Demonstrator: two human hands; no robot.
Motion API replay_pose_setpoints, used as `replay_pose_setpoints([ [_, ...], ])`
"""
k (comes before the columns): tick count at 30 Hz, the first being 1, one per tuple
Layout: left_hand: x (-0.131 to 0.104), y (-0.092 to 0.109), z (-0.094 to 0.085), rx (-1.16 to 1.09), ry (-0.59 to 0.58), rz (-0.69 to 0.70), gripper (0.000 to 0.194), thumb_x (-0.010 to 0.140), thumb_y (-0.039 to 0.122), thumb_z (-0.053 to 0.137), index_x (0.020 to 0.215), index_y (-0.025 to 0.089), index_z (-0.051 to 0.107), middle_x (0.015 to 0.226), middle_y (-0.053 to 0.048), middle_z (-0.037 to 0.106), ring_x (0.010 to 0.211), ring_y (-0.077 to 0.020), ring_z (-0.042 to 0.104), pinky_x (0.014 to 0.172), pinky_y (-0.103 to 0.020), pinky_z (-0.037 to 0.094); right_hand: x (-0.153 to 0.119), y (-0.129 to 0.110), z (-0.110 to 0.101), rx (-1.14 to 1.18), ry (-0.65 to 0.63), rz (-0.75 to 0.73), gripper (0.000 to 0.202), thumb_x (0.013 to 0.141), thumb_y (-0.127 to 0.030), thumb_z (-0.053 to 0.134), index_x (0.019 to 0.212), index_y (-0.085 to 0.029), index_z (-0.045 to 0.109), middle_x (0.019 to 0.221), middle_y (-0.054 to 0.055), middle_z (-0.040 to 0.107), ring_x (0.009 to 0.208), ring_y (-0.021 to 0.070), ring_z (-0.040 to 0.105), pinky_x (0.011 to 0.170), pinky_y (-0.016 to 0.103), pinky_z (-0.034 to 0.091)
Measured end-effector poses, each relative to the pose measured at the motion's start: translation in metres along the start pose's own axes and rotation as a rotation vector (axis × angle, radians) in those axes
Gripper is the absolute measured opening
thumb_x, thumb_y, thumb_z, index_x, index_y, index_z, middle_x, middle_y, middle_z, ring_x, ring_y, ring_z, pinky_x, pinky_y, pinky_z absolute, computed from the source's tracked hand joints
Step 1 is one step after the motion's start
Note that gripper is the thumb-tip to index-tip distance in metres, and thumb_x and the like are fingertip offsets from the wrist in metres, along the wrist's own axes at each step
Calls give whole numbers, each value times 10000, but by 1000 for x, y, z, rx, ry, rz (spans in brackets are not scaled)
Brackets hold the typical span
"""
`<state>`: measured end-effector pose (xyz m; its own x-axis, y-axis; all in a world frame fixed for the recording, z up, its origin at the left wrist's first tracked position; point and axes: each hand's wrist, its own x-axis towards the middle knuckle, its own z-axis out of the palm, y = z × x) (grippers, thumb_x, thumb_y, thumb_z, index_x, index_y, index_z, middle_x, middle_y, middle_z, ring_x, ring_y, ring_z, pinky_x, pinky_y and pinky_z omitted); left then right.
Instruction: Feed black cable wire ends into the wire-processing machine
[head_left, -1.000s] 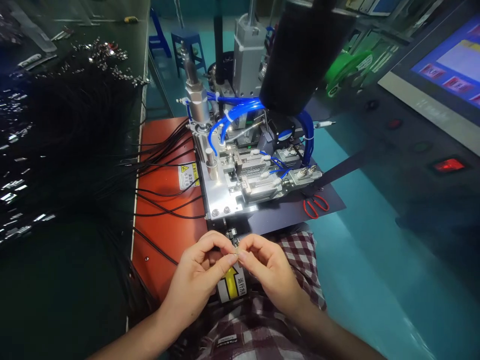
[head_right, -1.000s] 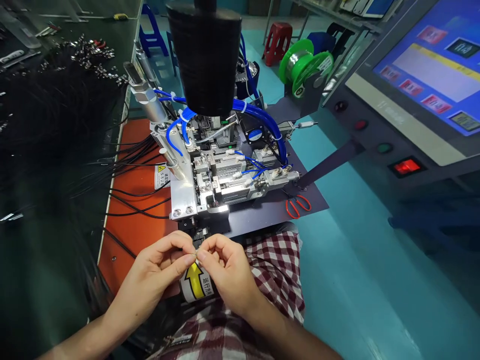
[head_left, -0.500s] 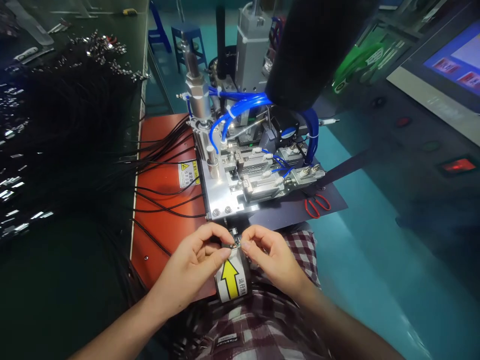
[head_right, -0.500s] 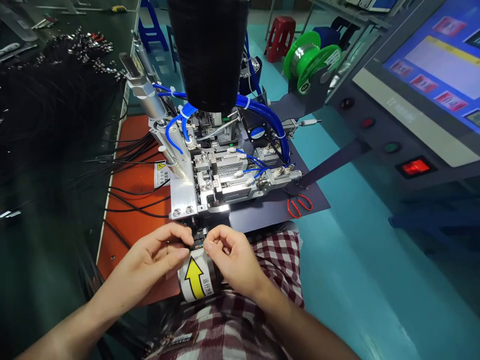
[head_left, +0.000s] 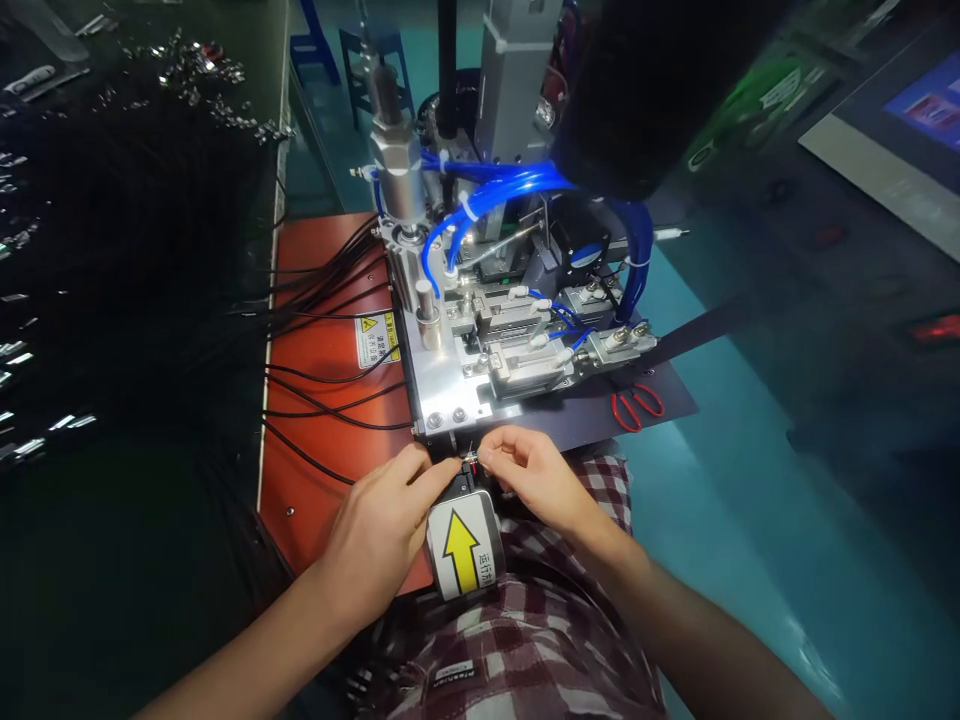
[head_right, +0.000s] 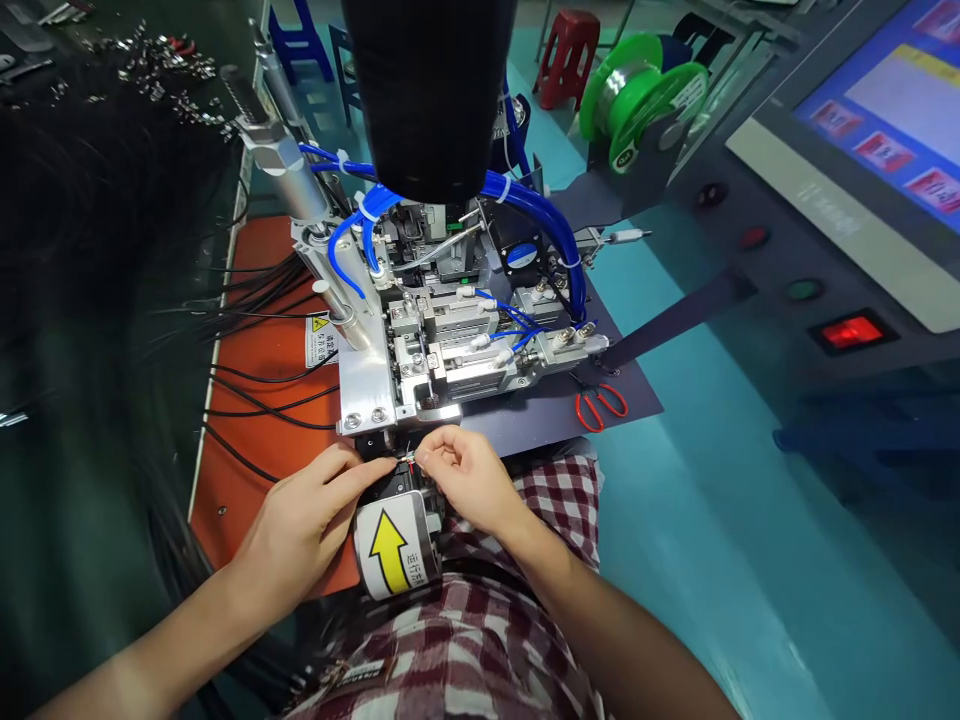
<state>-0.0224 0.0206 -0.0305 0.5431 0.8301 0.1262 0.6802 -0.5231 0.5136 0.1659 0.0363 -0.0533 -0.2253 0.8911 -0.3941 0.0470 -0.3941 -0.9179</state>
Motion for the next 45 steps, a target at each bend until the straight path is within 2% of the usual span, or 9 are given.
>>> replay_pose_setpoints([
  [9, 2, -1, 3, 159, 63, 123, 323, 910, 113, 334, 1078, 101, 610, 856, -105, 616, 729, -203, 576, 625, -314, 498, 1, 1, -3, 0, -8, -1, 152, 739, -301, 576, 698, -158, 547, 552, -52, 447, 478, 90, 378, 465, 230, 290],
  [27, 3, 1, 4, 246, 26, 107, 342, 896, 76, 336, 1097, 145, 604, 822, -75, 611, 682, -185, 529, 591, -294, 447, -1, 1, -1, -54, -6, -7, 153, 779, -291, 547, 709, -155, 539, 550, -52, 440, 479, 85, 383, 457, 221, 297],
  [32, 3, 1, 4, 329, 4, 128, 308, 895, 106, 364, 1078, 139, 610, 801, -73, 610, 639, -181, 485, 553, -296, 405, -1, 6, 1, -101, 43, -14, 157, 793, -299, 540, 713, -165, 541, 557, -51, 447, 485, 95, 407, 467, 226, 337],
  [37, 4, 1, 3, 313, 17, 142, 308, 900, 102, 355, 1064, 131, 613, 825, -82, 617, 663, -182, 502, 574, -293, 415, -5, 7, -1, -108, 49, 4, 153, 801, -304, 545, 729, -169, 553, 563, -41, 466, 485, 100, 423, 465, 227, 363],
  [41, 4, -1, 4, 300, 21, 144, 303, 905, 112, 358, 1074, 138, 608, 833, -81, 622, 669, -179, 515, 583, -291, 424, -9, 4, 1, -207, 161, -109, 149, 810, -304, 555, 762, -168, 589, 611, -18, 514, 524, 107, 444, 477, 225, 352],
  [45, 3, -1, 4, 282, 8, 139, 319, 898, 91, 355, 1103, 141, 595, 843, -78, 627, 668, -180, 523, 581, -292, 429, -8, 7, 6, -241, 182, -148, 161, 814, -301, 550, 718, -173, 573, 588, -28, 491, 516, 104, 421, 497, 228, 350],
])
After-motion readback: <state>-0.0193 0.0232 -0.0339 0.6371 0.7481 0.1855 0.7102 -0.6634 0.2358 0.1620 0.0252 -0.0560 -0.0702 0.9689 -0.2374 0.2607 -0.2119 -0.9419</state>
